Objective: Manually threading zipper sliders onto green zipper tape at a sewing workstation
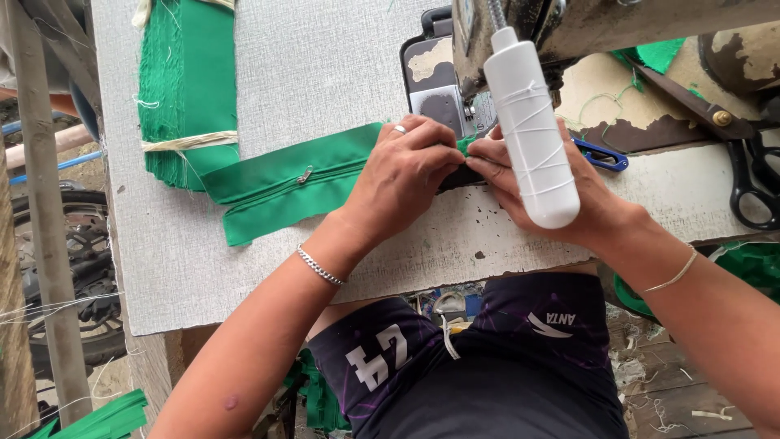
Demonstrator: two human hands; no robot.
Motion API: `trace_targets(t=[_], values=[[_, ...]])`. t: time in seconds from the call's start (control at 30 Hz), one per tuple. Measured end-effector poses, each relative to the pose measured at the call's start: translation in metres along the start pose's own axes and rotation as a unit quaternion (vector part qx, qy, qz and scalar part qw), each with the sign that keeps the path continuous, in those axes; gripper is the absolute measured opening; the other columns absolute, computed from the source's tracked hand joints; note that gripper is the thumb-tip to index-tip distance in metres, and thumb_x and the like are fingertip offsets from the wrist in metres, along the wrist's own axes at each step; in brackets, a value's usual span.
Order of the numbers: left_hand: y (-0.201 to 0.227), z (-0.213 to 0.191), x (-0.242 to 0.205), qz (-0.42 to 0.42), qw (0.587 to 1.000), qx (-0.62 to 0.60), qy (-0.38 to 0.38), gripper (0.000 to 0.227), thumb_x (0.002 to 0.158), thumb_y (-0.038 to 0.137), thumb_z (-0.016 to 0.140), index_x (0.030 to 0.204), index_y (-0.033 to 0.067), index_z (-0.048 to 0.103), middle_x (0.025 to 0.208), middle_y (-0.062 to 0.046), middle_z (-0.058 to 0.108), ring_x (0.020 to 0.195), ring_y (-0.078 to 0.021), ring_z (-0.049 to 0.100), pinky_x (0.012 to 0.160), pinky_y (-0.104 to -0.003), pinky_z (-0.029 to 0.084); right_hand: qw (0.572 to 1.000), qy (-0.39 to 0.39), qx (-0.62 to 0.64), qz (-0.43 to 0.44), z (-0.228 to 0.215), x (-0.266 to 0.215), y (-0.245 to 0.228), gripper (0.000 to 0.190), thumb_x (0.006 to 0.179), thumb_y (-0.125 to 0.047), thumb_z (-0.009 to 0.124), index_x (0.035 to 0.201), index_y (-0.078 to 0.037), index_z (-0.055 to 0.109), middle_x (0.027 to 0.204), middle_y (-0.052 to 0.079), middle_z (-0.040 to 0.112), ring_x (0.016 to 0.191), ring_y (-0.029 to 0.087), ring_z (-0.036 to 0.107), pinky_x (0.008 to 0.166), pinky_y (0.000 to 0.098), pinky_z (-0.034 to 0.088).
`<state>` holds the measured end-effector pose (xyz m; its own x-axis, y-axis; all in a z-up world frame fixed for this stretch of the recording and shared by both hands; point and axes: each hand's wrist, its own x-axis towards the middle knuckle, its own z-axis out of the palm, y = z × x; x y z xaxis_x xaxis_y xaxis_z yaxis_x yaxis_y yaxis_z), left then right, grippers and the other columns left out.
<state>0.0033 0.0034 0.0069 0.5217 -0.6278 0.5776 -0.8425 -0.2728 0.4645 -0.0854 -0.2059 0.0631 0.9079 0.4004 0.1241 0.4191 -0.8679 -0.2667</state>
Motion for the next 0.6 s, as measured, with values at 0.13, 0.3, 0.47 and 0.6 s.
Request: trace_targets(t=[0.13,0.3,0.47,0.6], values=[[-0.015,0.006,0.013,0.013,1.0,0.011,0.003,0.011,0.088,0.015,0.079,0.089,0.0238,0.073,0.098,0.009,0.065,0.102,-0.0183,0.061,0.084,-0.033,0.044,0.998,0.03,0.059,-0.024,0.028,-0.002,0.042,0.025,0.101,-0.017,0.058,0.123,-0.011,0.07,0.125,0.012,0.069,0.114,0.029,0.061,0.107,0.0508,0.035],[-0.02,0.002,0.023,0.018,1.0,0.018,-0.013,0.006,0.093,0.016,0.076,0.091,0.0214,0.073,0.102,0.006,0.066,0.101,-0.0226,0.06,0.083,-0.037,0.04,0.987,0.104,0.003,-0.118,0.052,-0.003,0.089,0.035,0.099,-0.02,0.071,0.133,-0.013,0.07,0.127,0.01,0.073,0.099,0.032,0.069,0.093,0.0667,0.036],[-0.024,0.001,0.027,0.015,0.999,0.019,-0.026,0.008,0.099,0.016,0.072,0.092,0.0183,0.073,0.104,0.004,0.067,0.1,-0.0261,0.059,0.081,-0.042,0.036,0.97,0.102,-0.114,-0.189,0.049,0.003,0.095,0.044,0.099,-0.018,0.073,0.141,-0.013,0.065,0.152,0.007,0.063,0.126,0.03,0.07,0.082,0.0743,0.043],[-0.025,0.003,0.026,0.021,0.999,0.032,-0.017,0.011,0.101,0.018,0.069,0.091,0.0177,0.072,0.105,0.005,0.066,0.102,-0.0264,0.059,0.084,-0.042,0.035,0.975,0.075,-0.146,-0.15,0.061,0.003,0.11,0.047,0.105,-0.022,0.062,0.15,-0.01,0.06,0.155,0.005,0.062,0.137,0.019,0.062,0.095,0.0497,0.046]])
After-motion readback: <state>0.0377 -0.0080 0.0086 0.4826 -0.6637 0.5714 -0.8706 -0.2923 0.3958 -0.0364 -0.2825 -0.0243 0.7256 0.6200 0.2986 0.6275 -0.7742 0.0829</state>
